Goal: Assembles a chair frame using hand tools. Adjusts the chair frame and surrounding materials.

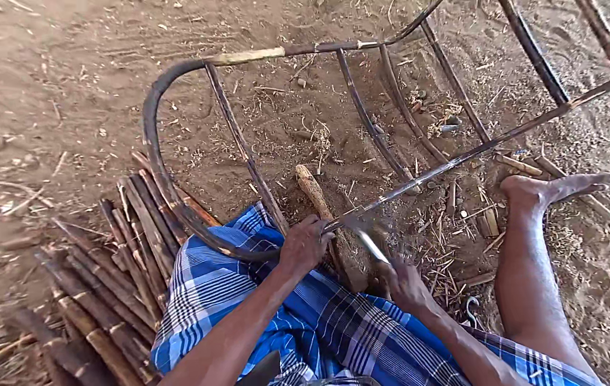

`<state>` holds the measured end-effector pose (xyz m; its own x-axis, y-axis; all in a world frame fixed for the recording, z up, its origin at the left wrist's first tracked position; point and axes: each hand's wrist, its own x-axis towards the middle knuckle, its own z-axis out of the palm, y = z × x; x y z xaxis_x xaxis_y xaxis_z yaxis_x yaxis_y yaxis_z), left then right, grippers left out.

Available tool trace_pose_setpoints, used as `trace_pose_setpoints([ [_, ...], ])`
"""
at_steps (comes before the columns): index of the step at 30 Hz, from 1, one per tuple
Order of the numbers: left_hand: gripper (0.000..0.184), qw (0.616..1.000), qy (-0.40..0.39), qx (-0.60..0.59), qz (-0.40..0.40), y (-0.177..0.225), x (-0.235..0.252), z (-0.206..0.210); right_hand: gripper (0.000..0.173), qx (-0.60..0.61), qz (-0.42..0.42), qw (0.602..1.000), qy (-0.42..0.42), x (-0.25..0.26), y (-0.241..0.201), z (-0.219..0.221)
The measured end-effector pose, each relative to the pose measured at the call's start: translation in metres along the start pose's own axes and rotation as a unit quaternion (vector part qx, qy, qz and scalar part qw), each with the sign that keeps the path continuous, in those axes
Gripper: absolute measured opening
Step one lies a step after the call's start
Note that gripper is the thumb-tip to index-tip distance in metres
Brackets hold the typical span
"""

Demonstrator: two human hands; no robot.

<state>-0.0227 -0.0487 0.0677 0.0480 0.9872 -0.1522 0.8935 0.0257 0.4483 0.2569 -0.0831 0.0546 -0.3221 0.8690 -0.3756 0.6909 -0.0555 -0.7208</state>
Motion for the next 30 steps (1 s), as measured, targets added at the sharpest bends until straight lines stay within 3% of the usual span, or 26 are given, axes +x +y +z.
trace_pose_setpoints([
  [2,0.026,1.0,0.007,0.0,0.001,0.003,0.005,-0.004,0.071,0.003,0.074,0.996,-0.043,0.011,-0.005,-0.007],
  [6,0.027,1.0,0.005,0.015,0.0,-0.004,0.002,0.0,0.068,0.092,-0.089,0.989,0.075,-0.001,-0.002,0.008],
  [7,0.027,1.0,0.003,0.013,0.001,-0.003,0.001,0.001,0.067,0.076,-0.078,0.992,0.06,-0.001,0.004,0.011],
  [10,0.028,1.0,-0.006,0.008,-0.011,0.004,0.004,-0.005,0.07,0.032,0.079,0.995,-0.041,0.013,0.003,0.004],
  [11,0.028,1.0,-0.007,0.012,-0.014,0.003,0.006,-0.007,0.071,0.043,0.073,0.996,-0.03,0.015,0.0,0.001],
  [15,0.028,1.0,0.008,0.007,0.006,-0.004,0.003,0.003,0.068,0.161,-0.112,0.977,0.083,0.004,0.012,0.016],
  [21,0.027,1.0,0.018,0.014,0.002,-0.005,0.005,0.0,0.07,0.096,-0.116,0.987,0.06,0.018,0.03,0.018],
  [24,0.027,0.999,0.024,0.019,0.012,-0.002,0.005,0.003,0.071,0.013,0.026,0.999,-0.025,0.031,0.025,0.005],
  [25,0.026,0.999,0.027,0.021,0.011,-0.001,0.005,0.003,0.071,0.024,0.04,0.999,-0.015,0.034,0.021,0.002],
  [28,0.028,1.0,0.024,0.01,0.002,-0.005,0.005,0.002,0.069,0.121,-0.091,0.986,0.076,0.027,0.021,0.006],
  [30,0.027,1.0,0.022,0.011,0.009,-0.006,0.003,0.005,0.07,0.109,-0.116,0.985,0.067,0.022,0.031,0.014],
])
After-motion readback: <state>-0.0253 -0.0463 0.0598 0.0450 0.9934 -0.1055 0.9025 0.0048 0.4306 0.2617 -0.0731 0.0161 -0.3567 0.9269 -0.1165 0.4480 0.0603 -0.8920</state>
